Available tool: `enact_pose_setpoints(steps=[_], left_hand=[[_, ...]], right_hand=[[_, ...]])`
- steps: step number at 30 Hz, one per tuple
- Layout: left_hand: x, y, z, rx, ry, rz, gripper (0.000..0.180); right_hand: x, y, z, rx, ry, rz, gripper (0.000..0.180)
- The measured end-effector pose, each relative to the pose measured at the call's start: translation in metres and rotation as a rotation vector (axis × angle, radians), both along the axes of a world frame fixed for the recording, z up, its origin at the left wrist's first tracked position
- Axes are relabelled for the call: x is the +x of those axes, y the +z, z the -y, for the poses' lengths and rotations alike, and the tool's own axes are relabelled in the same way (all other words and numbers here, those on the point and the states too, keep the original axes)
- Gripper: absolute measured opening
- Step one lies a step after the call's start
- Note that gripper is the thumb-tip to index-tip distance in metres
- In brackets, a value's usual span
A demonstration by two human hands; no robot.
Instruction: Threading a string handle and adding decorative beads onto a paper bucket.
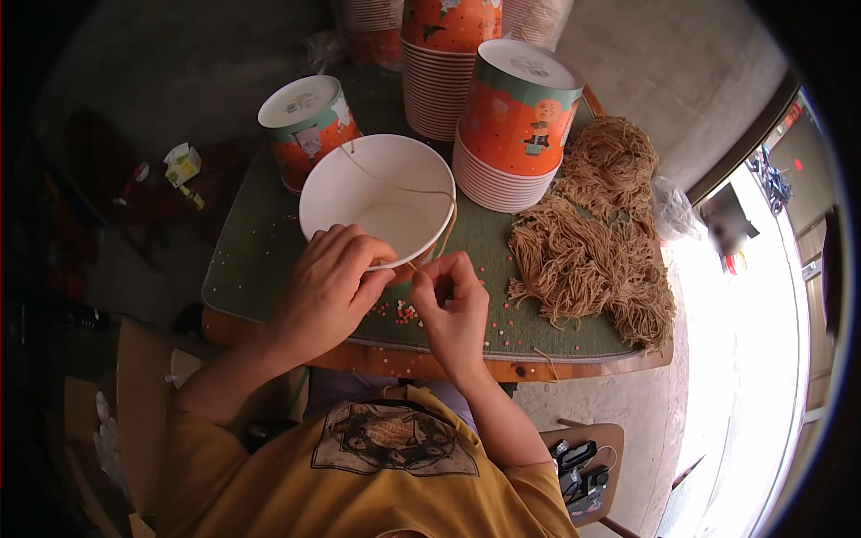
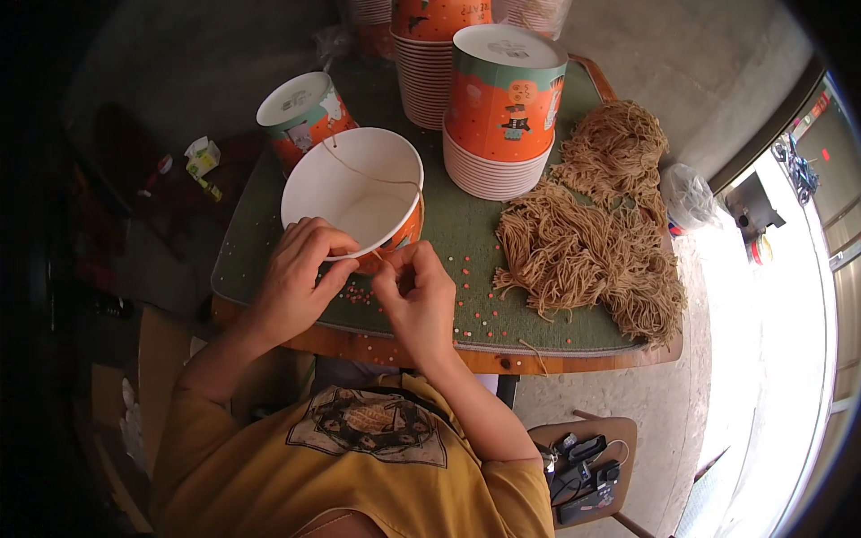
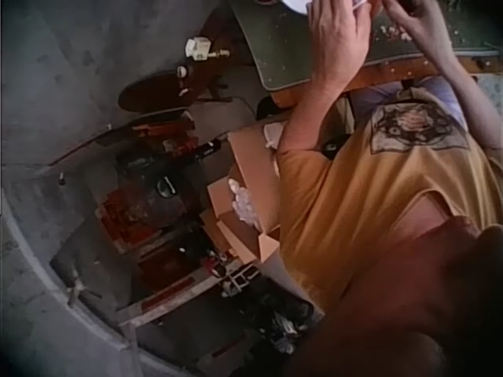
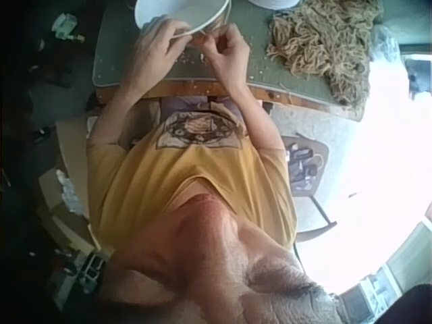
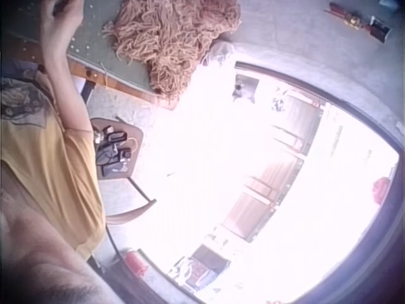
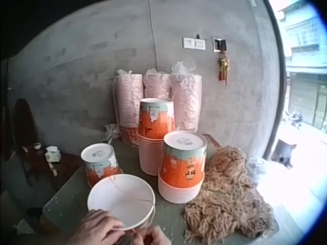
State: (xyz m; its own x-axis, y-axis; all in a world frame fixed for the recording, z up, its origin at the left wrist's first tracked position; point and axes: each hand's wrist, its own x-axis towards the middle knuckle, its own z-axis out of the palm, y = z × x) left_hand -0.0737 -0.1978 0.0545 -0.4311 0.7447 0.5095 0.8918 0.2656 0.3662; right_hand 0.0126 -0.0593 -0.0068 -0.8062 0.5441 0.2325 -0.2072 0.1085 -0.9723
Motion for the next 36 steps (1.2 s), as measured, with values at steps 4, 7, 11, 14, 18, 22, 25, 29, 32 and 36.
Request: enact_pose_setpoints(steps=[4,7,11,14,18,22,25,29,32,36], left_hand=[[0.001,0.000,-0.001,0.001,0.001,0.015,0.023],[-0.001,0.002,-0.002,0.030,-0.011,0.113,0.021],[-0.022,0.016,-0.008,0.022,-0.043,0.318,0.019],[-0.042,0.023,-0.016,-0.280,-0.162,0.705,0.015],[-0.050,0.030,-0.023,-0.425,-0.191,0.783,0.012],[-0.040,0.028,-0.023,-0.255,-0.116,0.557,0.008],[-0.037,0.025,-0.023,-0.047,-0.140,0.396,0.003],[-0.036,0.020,-0.025,0.000,-0.217,0.394,0.006],[-0.029,0.017,-0.027,0.053,-0.281,0.555,0.017],[-0.033,0.013,-0.024,-0.006,-0.327,0.920,0.034]], right_hand=[[-0.002,0.000,0.000,-0.006,-0.008,0.012,0.013],[-0.004,0.000,0.000,-0.007,-0.005,-0.009,0.013],[-0.006,0.001,0.001,0.003,-0.006,0.023,0.013],[-0.008,0.002,0.000,0.022,-0.007,0.033,0.012],[-0.008,0.004,-0.001,0.045,0.015,0.057,0.011],[-0.004,0.008,-0.005,0.009,0.022,-0.024,0.011],[-0.004,0.012,-0.014,-0.008,0.033,-0.076,0.016],[-0.011,0.025,-0.017,0.145,0.056,0.005,0.017],[-0.016,0.019,-0.022,-0.006,0.134,-0.015,0.008],[-0.018,0.023,-0.021,-0.173,0.198,-0.001,0.012]])
